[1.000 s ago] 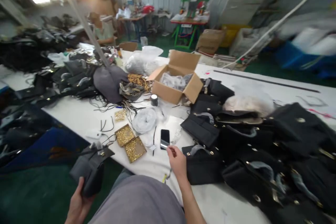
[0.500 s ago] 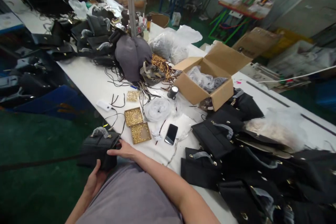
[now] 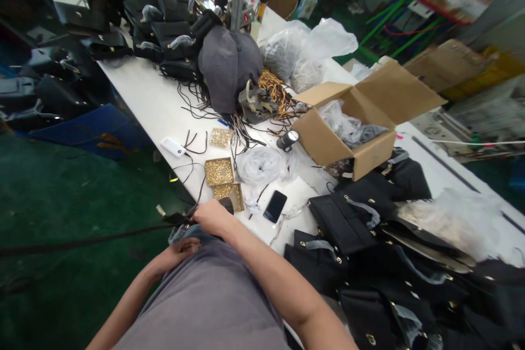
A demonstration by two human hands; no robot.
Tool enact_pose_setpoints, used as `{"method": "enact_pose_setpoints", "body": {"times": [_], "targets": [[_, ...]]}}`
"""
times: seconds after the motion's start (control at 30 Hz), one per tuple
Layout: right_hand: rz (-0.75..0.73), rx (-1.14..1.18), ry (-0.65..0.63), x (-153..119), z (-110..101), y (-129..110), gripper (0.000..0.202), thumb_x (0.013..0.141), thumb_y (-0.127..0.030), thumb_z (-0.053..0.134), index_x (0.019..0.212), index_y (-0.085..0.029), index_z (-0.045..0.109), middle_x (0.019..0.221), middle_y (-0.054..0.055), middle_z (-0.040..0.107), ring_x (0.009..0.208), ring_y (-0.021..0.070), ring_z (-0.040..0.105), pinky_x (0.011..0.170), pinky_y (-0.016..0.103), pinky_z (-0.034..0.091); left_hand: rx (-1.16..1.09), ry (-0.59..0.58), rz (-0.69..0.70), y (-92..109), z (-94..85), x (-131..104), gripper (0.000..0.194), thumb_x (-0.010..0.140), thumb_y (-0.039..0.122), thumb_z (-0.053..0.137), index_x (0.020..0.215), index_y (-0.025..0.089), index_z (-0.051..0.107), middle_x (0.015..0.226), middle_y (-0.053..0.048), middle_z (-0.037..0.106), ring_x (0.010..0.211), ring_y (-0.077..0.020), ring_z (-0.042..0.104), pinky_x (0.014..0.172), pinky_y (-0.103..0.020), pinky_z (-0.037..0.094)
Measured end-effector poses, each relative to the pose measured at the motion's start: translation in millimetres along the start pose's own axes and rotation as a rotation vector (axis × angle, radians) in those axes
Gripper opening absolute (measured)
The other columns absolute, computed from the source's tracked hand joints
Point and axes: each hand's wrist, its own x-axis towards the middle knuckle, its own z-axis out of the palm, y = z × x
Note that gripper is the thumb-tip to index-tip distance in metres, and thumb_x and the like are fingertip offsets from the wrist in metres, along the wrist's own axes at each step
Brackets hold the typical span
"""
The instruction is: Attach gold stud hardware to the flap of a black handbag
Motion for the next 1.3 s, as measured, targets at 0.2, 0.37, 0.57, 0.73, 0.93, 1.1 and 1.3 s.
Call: {"method": "enact_pose_setpoints", "body": {"times": [0.2,0.37,0.57,0.73,0.93,1.1,1.3], "targets": [[0.153,-0.184,0.001,-95.1,-21.7,-6.9,0.038,0.096,-0.014,0.067,0.128,-0.029,0.082,0.107,0.008,0.081,0.087,0.0222,0.075,0.073,0.029,0.049,0.209,-0.405,0.092,41.2,28.4,-0.9,0.064,0.088,0.063,0.090,0.134,0.019,0.080,0.147,-0.018,0.071,0.148,-0.0440,0.056,0.135,-0.055,0.034],[0.368,-0.185,0.077,-160.8,-17.4,-24.5,0.047,0.101,-0.013,0.060,0.142,-0.031,0.074,0.113,0.009,0.077,0.092,0.0208,0.073,0.077,0.029,0.050,0.308,-0.532,0.055,68.6,34.1,0.1,0.077,0.089,0.063,0.088,0.149,0.017,0.071,0.153,-0.018,0.066,0.148,-0.0457,0.055,0.131,-0.055,0.039],[0.581,-0.231,0.139,-215.3,-12.1,-41.2,0.028,0.102,-0.013,0.063,0.117,-0.025,0.083,0.102,0.013,0.075,0.094,0.0252,0.072,0.084,0.035,0.053,0.692,-0.489,0.063,102.6,70.5,-14.2,0.057,0.085,0.052,0.093,0.130,0.020,0.082,0.138,-0.017,0.075,0.133,-0.0434,0.067,0.120,-0.048,0.051],[0.599,-0.319,0.452,-259.9,1.9,-38.0,0.048,0.097,-0.003,0.060,0.134,-0.026,0.079,0.137,0.017,0.075,0.126,0.0318,0.070,0.108,0.047,0.054,0.436,-0.441,0.215,128.5,153.7,-14.2,0.061,0.092,0.066,0.084,0.122,0.013,0.081,0.122,-0.019,0.079,0.116,-0.0364,0.074,0.099,-0.040,0.062],[0.552,-0.384,0.799,-293.9,20.0,-33.8,0.064,0.094,0.004,0.054,0.145,-0.029,0.073,0.165,0.013,0.059,0.156,0.0291,0.053,0.131,0.058,0.039,0.199,-0.390,-0.054,150.8,200.3,10.0,0.098,0.089,0.100,0.054,0.128,0.012,0.073,0.121,-0.025,0.075,0.107,-0.0416,0.076,0.080,-0.049,0.069],[0.468,-0.366,0.950,-311.6,27.8,-34.9,0.065,0.100,-0.002,0.053,0.154,-0.035,0.065,0.174,0.009,0.051,0.161,0.0283,0.048,0.134,0.061,0.037,0.170,-0.362,-0.027,157.1,201.9,29.0,0.064,0.093,0.063,0.086,0.127,0.010,0.073,0.119,-0.021,0.077,0.095,-0.0294,0.077,0.079,-0.036,0.068],[0.488,-0.094,1.208,-317.2,41.6,-31.1,0.063,0.102,-0.002,0.051,0.153,-0.035,0.068,0.175,0.006,0.048,0.161,0.0286,0.049,0.135,0.059,0.040,0.014,-0.382,0.105,162.1,252.8,12.8,0.056,0.079,0.018,0.100,0.128,0.009,0.074,0.132,-0.019,0.077,0.111,-0.0325,0.078,0.099,-0.041,0.070]]}}
